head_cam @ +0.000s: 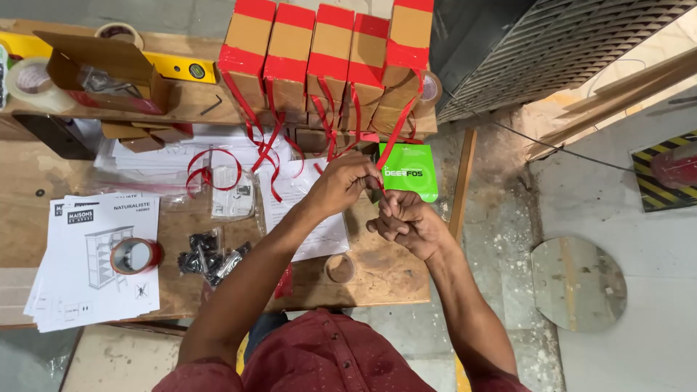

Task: Packing and wrapping a small box with a red ribbon and red adhesive tape at a packing station.

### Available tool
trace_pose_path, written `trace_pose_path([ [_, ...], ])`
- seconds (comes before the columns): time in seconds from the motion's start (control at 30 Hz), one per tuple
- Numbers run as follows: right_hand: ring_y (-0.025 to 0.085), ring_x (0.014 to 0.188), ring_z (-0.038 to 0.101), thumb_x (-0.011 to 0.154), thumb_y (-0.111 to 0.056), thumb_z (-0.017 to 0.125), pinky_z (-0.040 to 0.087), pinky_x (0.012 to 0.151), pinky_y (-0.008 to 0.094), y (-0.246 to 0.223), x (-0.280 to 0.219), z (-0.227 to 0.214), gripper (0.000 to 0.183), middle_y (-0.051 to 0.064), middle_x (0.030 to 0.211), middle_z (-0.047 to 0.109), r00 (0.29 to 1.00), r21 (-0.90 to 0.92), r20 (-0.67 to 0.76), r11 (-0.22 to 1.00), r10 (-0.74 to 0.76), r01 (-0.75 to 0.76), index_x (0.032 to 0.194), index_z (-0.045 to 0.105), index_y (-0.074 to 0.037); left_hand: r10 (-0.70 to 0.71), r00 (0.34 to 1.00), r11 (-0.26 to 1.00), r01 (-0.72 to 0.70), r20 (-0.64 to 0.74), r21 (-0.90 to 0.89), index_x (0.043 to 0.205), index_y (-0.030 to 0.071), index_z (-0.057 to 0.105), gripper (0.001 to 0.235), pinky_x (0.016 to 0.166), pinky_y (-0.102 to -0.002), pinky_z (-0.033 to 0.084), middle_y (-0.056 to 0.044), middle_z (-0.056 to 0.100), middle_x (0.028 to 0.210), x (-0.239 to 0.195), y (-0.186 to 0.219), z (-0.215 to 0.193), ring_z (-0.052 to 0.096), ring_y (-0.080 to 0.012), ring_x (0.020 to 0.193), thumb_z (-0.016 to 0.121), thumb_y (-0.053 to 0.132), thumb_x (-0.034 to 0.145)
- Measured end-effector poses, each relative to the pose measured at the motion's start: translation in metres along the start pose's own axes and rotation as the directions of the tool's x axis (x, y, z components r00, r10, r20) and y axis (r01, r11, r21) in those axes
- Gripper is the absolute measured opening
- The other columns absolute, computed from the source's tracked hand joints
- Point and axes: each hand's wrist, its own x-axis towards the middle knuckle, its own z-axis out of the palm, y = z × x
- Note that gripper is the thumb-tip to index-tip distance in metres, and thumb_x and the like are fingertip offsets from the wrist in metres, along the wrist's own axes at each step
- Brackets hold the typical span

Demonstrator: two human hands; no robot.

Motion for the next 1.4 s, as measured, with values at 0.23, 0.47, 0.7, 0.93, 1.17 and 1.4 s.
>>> trace_pose_path([
  [0.23,0.012,0.049,0.046,0.093,-0.015,0.075,0.050,0.090,0.044,0.000,0.006,-0.006,0.017,-0.001,0.064,0.052,1.000,0.002,0.010,1.000,-0.030,0.030,0.086,0.061,-0.007,-0.094,0.995,0.990,0.098,0.045,-0.104,0.097,-0.001,0.066,0.022,0.068,-0.037,0.055,-0.009,0.067,0.087,0.004,0.000,0.003,0.069,-0.0252,0.084,0.067,-0.016,0.081],
  [0.47,0.014,0.049,0.046,0.096,-0.023,0.070,0.047,0.088,0.041,-0.008,0.014,0.003,0.019,-0.004,0.053,0.045,1.000,-0.008,-0.023,1.000,-0.017,0.017,0.096,0.062,-0.005,-0.011,1.000,0.999,0.011,0.003,-0.037,0.095,-0.003,0.065,0.028,0.069,-0.038,0.055,-0.012,0.068,0.091,0.002,-0.009,0.009,0.070,-0.0291,0.088,0.062,-0.020,0.074],
  [0.7,0.017,0.048,0.051,0.093,-0.022,0.074,0.046,0.101,0.046,0.009,-0.014,0.010,0.025,-0.001,0.053,0.046,0.986,-0.161,-0.015,0.973,-0.167,0.162,0.077,0.059,-0.009,0.082,0.996,0.997,-0.083,-0.037,-0.005,0.092,0.006,0.072,0.020,0.073,-0.037,0.055,-0.006,0.072,0.082,0.015,-0.009,0.006,0.071,-0.0210,0.079,0.071,-0.012,0.083],
  [0.93,0.023,0.055,0.062,0.104,-0.027,0.070,0.033,0.120,0.055,-0.016,-0.070,0.054,0.026,0.002,0.053,0.052,0.890,-0.226,0.192,0.864,-0.413,0.449,0.086,0.066,-0.009,-0.350,0.937,0.884,0.327,-0.010,-0.335,0.138,0.008,0.059,0.036,0.080,-0.031,0.059,-0.009,0.075,0.091,-0.027,-0.029,0.000,0.074,-0.0172,0.087,0.059,-0.002,0.103],
  [1.17,0.023,0.059,0.063,0.101,-0.019,0.071,0.028,0.124,0.061,0.010,-0.099,0.015,0.018,0.004,0.059,0.057,0.890,-0.220,-0.035,0.872,-0.455,0.438,0.089,0.070,-0.006,-0.569,0.816,0.790,0.578,0.106,-0.207,0.161,0.013,0.016,0.086,0.082,-0.031,0.056,-0.008,0.076,0.084,-0.130,0.003,0.010,0.074,-0.0161,0.081,0.069,0.010,0.094],
  [1.4,0.024,0.068,0.061,0.093,-0.014,0.072,0.033,0.120,0.058,0.037,-0.141,-0.030,0.013,0.005,0.064,0.056,0.769,-0.293,-0.367,0.849,-0.524,0.439,0.086,0.065,-0.004,-0.535,0.705,0.718,0.670,0.465,-0.190,0.149,0.014,0.049,0.056,0.103,-0.052,0.041,-0.020,0.054,0.144,-0.172,0.025,0.126,0.052,-0.0335,0.128,0.064,0.020,0.096],
])
